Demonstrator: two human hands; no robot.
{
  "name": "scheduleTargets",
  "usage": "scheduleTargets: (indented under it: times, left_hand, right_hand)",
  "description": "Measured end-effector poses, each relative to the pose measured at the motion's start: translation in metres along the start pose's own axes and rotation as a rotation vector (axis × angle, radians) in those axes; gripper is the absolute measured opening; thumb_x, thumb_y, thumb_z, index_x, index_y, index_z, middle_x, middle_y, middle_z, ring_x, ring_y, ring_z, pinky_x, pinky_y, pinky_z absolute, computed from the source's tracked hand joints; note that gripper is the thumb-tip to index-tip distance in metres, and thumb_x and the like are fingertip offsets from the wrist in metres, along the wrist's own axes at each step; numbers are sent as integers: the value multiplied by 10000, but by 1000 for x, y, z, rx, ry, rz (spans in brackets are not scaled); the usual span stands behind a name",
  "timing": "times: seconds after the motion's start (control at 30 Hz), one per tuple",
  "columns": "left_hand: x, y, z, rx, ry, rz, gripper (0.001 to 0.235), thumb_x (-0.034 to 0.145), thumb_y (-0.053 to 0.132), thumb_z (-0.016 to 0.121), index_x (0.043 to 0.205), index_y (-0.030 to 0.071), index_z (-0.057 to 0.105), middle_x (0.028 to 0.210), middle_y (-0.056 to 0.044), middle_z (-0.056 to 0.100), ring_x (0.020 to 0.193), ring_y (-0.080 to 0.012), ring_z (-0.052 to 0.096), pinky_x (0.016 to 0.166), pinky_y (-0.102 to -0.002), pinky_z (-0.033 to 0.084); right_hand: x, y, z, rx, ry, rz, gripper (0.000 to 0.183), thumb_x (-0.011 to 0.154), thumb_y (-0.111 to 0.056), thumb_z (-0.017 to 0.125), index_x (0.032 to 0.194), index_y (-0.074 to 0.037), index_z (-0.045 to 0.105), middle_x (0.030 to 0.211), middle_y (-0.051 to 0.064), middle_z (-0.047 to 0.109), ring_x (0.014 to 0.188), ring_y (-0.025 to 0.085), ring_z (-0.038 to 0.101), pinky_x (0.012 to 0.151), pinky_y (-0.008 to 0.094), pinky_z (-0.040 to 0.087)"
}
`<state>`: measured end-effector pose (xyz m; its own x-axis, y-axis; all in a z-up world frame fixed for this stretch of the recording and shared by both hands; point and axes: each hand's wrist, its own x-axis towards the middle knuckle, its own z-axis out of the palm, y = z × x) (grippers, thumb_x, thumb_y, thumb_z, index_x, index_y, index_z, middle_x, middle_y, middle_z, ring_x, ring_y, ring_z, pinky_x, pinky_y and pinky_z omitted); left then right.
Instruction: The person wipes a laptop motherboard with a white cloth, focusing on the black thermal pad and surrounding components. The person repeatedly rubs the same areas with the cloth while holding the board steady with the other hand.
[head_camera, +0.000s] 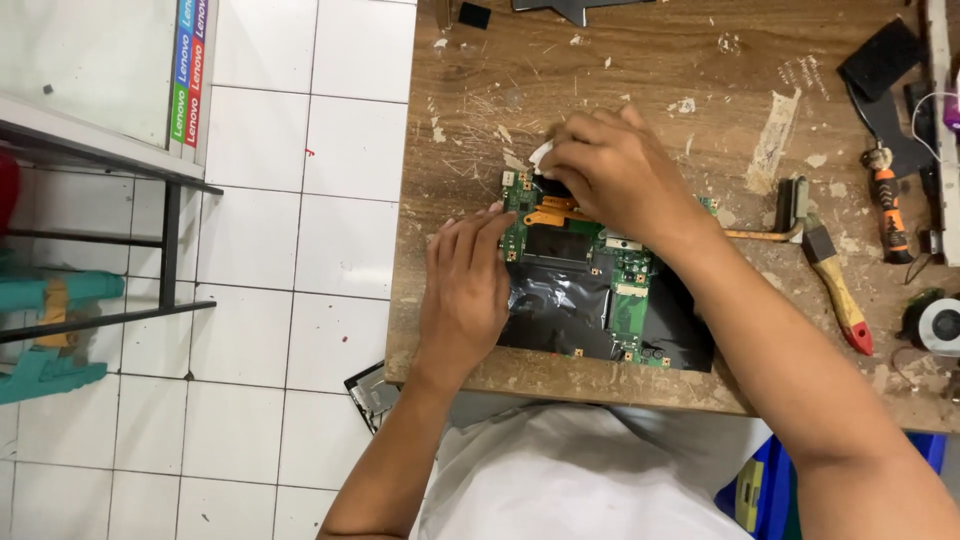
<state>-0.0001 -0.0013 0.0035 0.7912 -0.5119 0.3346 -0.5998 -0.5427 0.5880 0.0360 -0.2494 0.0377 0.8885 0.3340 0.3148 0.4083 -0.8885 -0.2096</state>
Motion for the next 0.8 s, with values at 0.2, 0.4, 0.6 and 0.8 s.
scheduleTargets:
  times: [0.2,0.4,0.6,0.8]
  left_hand:
    - [-4,-1,0,-4,-18,-14,401,1100,29,527,1490,97,587,1312,-122,655,1321,-332,614,1225,-572,393]
    - [-2,0,-1,-15,-34,-32,400,1110,37,497,1495,97,583,1318,-121,641,1327,-331,593,1236,-571,368]
    - [-4,2,-1,-16,-61,-49,379,1128,70,455,1478,85,599,1319,-131,640,1327,-333,580,1236,-564,358]
    - [-2,-2,3,3,-38,-49,377,1131,95,456,1477,105,604,1316,-109,641,1322,-318,572,1242,-551,363]
  right_hand:
    - [-15,19,8,6,81,6,97,975,-65,894,983,-101,804,995,36,727,913,255,705,828,378,460]
    - [-10,2,4,355,-31,67,80,952,65,811,998,-1,811,966,137,733,904,317,734,806,375,554]
    - [-2,0,6,362,-72,69,63,985,59,783,994,-2,799,951,116,711,875,319,752,777,382,598]
    - [-11,22,-1,292,-135,115,51,964,51,804,989,5,803,932,126,717,854,316,772,750,382,623]
